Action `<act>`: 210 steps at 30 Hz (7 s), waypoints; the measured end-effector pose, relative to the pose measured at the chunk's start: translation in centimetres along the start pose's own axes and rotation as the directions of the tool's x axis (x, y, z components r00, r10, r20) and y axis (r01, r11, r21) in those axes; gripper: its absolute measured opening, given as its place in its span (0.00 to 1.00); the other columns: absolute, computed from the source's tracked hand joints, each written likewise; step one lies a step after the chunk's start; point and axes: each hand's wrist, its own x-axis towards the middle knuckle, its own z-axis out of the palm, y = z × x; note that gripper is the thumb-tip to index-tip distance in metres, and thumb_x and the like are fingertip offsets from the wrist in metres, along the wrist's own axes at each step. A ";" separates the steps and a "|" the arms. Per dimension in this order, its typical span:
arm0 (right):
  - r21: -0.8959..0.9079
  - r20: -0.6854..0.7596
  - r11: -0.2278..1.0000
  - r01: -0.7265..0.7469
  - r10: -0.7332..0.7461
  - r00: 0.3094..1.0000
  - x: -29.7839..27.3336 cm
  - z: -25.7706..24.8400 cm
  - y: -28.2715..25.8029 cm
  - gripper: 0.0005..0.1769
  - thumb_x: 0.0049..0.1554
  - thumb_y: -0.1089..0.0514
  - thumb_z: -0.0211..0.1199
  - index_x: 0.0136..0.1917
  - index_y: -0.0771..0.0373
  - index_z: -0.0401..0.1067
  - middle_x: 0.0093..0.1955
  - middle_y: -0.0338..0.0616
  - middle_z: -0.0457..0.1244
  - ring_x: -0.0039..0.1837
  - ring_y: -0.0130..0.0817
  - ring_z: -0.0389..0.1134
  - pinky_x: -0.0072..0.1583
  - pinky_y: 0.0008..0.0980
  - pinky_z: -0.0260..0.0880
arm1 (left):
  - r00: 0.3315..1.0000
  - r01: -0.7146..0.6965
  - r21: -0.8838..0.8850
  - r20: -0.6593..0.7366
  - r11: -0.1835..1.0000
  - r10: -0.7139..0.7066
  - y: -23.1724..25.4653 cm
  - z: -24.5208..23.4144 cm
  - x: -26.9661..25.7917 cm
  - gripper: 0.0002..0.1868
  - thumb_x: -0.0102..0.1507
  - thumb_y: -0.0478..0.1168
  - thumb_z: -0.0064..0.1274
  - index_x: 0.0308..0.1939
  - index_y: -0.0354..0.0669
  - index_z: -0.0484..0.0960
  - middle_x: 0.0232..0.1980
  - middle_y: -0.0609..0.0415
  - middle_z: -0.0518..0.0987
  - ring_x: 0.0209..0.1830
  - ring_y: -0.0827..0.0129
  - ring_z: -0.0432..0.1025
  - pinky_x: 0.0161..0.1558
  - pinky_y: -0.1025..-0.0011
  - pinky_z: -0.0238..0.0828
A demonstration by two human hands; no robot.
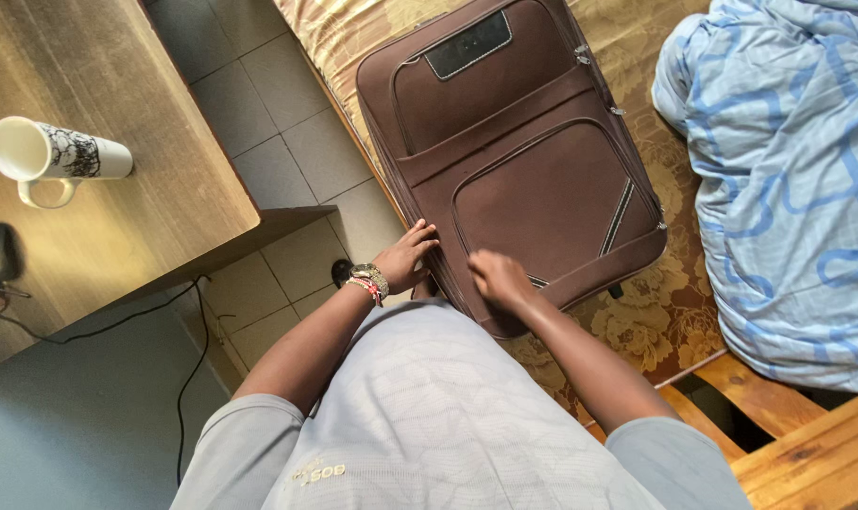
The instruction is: The person opens a brown suitcase on a bed, removes a smartphone and places it on a nearby desk, then transfers pens, a small tool, and scissors from the suitcase into a white mug on the desk. The person closes the suitcase after organizing the items.
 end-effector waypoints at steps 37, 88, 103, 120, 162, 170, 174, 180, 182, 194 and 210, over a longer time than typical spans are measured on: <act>0.974 0.138 -0.150 0.169 0.987 0.081 -5.8 -15.2 24.6 0.09 0.57 0.64 0.66 0.38 0.60 0.66 0.33 0.36 0.61 0.29 0.23 0.59 0.30 0.26 0.52 | 0.981 0.007 0.156 0.189 0.988 -0.037 -0.1 -1.4 -0.4 0.41 0.63 0.43 0.55 0.79 0.53 0.54 0.85 0.63 0.40 0.85 0.66 0.32 0.73 0.58 0.58; 0.992 -0.114 0.130 -0.010 0.906 0.406 -23.3 26.4 -18.4 0.28 0.63 0.35 0.50 0.44 0.60 0.74 0.34 0.40 0.67 0.34 0.28 0.66 0.37 0.27 0.66 | 0.978 0.207 -0.392 0.116 0.896 -0.176 -21.0 5.2 -32.4 0.22 0.63 0.53 0.53 0.53 0.42 0.80 0.34 0.45 0.85 0.28 0.58 0.75 0.34 0.61 0.75; 0.821 -0.569 0.508 0.260 0.699 0.433 -21.3 11.2 -26.9 0.48 0.62 0.20 0.33 0.31 0.61 0.69 0.25 0.37 0.57 0.29 0.24 0.58 0.35 0.26 0.59 | 0.887 -0.416 -0.139 -0.280 0.898 0.368 2.7 -5.1 -24.5 0.40 0.71 0.64 0.42 0.14 0.36 0.71 0.13 0.48 0.65 0.12 0.59 0.60 0.21 0.61 0.56; 0.671 -0.695 0.740 -0.050 0.651 0.306 -12.6 -0.6 6.5 0.13 0.65 0.53 0.63 0.41 0.60 0.72 0.36 0.38 0.67 0.37 0.28 0.66 0.39 0.31 0.65 | 0.886 -0.426 0.239 -0.087 0.873 0.456 2.9 1.9 -7.5 0.31 0.60 0.43 0.60 0.66 0.44 0.72 0.74 0.45 0.66 0.77 0.49 0.56 0.70 0.57 0.60; -0.078 -0.669 0.782 -0.619 0.419 0.614 14.3 -26.4 9.7 0.13 0.57 0.52 0.64 0.44 0.63 0.83 0.50 0.62 0.72 0.53 0.60 0.74 0.54 0.51 0.75 | 0.976 -0.100 0.292 0.215 0.951 0.036 0.5 6.6 -2.7 0.45 0.63 0.40 0.49 0.82 0.56 0.48 0.87 0.63 0.34 0.86 0.67 0.29 0.77 0.52 0.39; 0.934 -0.238 0.316 -0.165 0.898 0.371 15.8 -26.2 14.2 0.14 0.52 0.60 0.75 0.45 0.73 0.76 0.43 0.52 0.72 0.42 0.37 0.75 0.41 0.35 0.75 | 0.968 -0.104 0.260 0.247 0.960 0.038 -0.2 6.8 -1.9 0.44 0.62 0.41 0.48 0.81 0.56 0.49 0.87 0.63 0.36 0.86 0.67 0.30 0.77 0.55 0.44; 0.843 -0.343 0.481 -0.240 0.825 0.448 15.4 -25.9 14.5 0.16 0.55 0.59 0.74 0.42 0.76 0.74 0.40 0.51 0.70 0.36 0.30 0.72 0.36 0.27 0.73 | 0.977 -0.110 0.301 0.207 0.947 0.048 -0.4 7.2 -1.8 0.45 0.60 0.41 0.50 0.82 0.57 0.52 0.88 0.64 0.39 0.87 0.68 0.33 0.75 0.58 0.54; 0.935 -0.190 0.273 -0.226 0.925 0.330 10.0 -26.0 16.3 0.11 0.56 0.60 0.73 0.43 0.71 0.74 0.40 0.50 0.69 0.35 0.30 0.70 0.36 0.28 0.71 | 0.963 -0.135 0.307 0.264 0.942 0.052 -0.5 7.0 -1.3 0.42 0.64 0.44 0.50 0.81 0.57 0.51 0.87 0.64 0.36 0.86 0.67 0.31 0.75 0.56 0.50; 0.950 -0.188 0.254 -0.184 0.931 0.312 9.8 -26.8 15.4 0.10 0.56 0.61 0.72 0.43 0.70 0.75 0.41 0.51 0.70 0.36 0.31 0.70 0.37 0.29 0.71 | 0.964 -0.110 0.239 0.262 0.965 0.045 -1.7 6.5 -0.8 0.44 0.61 0.43 0.51 0.81 0.59 0.51 0.87 0.66 0.37 0.86 0.68 0.32 0.75 0.56 0.51; 0.498 -0.485 0.865 -0.064 0.338 0.807 17.1 -19.2 2.4 0.08 0.54 0.67 0.62 0.33 0.60 0.76 0.32 0.45 0.66 0.37 0.39 0.67 0.42 0.47 0.71 | 0.972 -0.117 0.169 0.221 0.979 0.078 -2.9 8.0 -0.8 0.47 0.60 0.45 0.56 0.81 0.55 0.52 0.87 0.63 0.38 0.87 0.64 0.32 0.74 0.52 0.52; 0.612 -0.413 0.790 0.042 0.274 0.869 14.5 -9.9 -6.0 0.04 0.56 0.64 0.64 0.40 0.66 0.75 0.34 0.48 0.69 0.39 0.41 0.73 0.43 0.42 0.72 | 0.940 -0.215 0.213 0.308 0.953 0.144 -2.3 7.5 0.4 0.49 0.61 0.49 0.52 0.83 0.49 0.46 0.88 0.57 0.33 0.87 0.60 0.28 0.77 0.52 0.38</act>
